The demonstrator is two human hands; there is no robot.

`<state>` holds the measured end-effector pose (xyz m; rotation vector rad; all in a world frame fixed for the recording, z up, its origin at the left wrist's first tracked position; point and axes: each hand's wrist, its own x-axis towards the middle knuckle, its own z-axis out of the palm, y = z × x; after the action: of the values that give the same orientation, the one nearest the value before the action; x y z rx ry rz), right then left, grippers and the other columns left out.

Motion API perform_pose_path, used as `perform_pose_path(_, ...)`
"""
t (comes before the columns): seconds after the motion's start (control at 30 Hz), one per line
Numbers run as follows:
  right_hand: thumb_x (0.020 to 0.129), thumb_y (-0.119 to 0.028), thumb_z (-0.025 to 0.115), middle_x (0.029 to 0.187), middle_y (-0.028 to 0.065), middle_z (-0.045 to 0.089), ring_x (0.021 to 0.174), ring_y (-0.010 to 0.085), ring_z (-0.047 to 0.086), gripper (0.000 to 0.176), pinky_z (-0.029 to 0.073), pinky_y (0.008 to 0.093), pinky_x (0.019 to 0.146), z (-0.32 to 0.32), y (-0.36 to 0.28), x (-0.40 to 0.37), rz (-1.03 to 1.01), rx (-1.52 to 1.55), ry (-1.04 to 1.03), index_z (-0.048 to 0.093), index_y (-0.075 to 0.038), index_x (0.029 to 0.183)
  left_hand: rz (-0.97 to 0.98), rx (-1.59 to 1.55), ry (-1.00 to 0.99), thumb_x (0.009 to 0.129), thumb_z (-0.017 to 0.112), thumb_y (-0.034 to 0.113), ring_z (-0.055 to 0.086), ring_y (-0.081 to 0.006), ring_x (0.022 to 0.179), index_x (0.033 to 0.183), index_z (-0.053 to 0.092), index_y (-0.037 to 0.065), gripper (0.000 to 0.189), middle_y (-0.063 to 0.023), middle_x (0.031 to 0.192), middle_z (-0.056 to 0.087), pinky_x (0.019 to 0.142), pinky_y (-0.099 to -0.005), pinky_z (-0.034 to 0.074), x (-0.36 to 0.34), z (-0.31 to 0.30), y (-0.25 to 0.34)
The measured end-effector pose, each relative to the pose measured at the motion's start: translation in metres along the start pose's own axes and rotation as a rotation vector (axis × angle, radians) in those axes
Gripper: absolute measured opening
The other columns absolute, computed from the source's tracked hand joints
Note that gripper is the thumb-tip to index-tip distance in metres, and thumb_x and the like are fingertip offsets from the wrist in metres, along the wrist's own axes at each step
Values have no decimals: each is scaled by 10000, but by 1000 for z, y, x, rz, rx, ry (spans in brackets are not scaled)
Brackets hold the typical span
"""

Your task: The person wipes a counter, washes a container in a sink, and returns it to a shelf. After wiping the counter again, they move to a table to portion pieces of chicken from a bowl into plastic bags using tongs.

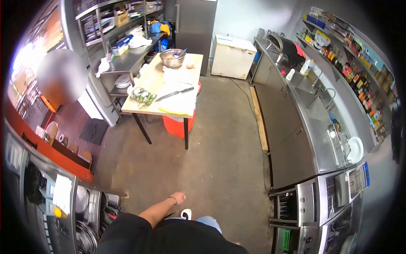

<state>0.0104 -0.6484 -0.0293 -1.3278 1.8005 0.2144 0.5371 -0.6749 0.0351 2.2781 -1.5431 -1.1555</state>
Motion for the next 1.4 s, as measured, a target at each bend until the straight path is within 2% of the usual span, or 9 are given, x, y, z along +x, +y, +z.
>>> perform_pose_path(0.1,829,-53,531,686,91,624,549,171,582,138,476,294,466,-38,-91,56,13,687,-43,618,-5,925,59,-38,16,760,509,224,605,-353,911,871,661,93,229,-161,917,653,830,-418,476,65,-36,25)
perform_pose_path(0.3,829,-67,552,650,70,603,522,137,573,93,466,294,427,-119,-251,134,-220,499,66,619,-24,878,57,-37,-3,744,547,245,618,-324,891,887,670,117,229,-144,909,660,816,-403,480,182,-93,59)
perform_pose_path(0.37,839,-81,538,665,60,614,542,144,582,115,485,278,472,-139,-266,166,-70,390,-104,624,-21,886,16,-90,12,741,558,258,623,-314,879,888,672,117,233,-137,905,663,809,-398,483,211,-102,63)
perform_pose_path(0.43,859,-103,510,674,60,617,563,159,593,140,489,283,474,-90,-142,318,-324,-181,-278,627,-30,881,-40,-211,76,739,577,283,633,-296,851,890,674,117,244,-129,895,667,788,-384,489,223,-113,67)
perform_pose_path(0.6,865,-94,482,665,66,614,568,166,596,160,479,298,455,-187,-198,461,-401,-225,-191,631,-36,867,-102,-405,225,771,598,325,643,-268,823,877,675,114,248,-127,865,668,756,-362,499,278,-188,114)
perform_pose_path(0.73,855,-78,488,653,71,609,548,162,587,152,463,307,446,-316,-429,411,28,60,-169,632,-30,857,-47,-545,547,797,625,320,647,-239,749,868,661,71,261,-128,804,661,689,-342,501,348,-261,141)
perform_pose_path(0.93,824,-119,580,607,69,611,506,148,559,179,454,295,470,-351,-651,501,-362,-20,3,642,0,706,-42,-585,872,779,660,241,630,-241,735,819,645,49,197,-124,812,647,683,-342,493,464,-419,141)
perform_pose_path(1.13,832,-152,631,646,48,606,551,121,562,143,463,271,480,-322,-765,582,-612,-180,-77,630,-14,794,-432,-359,1347,686,714,211,508,-305,1003,1030,545,56,413,-144,1020,536,861,-401,425,558,-563,84)
perform_pose_path(1.4,853,-167,601,649,31,608,573,104,576,149,467,252,517,-321,-978,584,-839,-175,-235,627,-22,830,-881,-186,1104,675,735,276,454,-275,1070,1156,489,122,561,-92,1107,484,890,-406,401,611,-610,10)
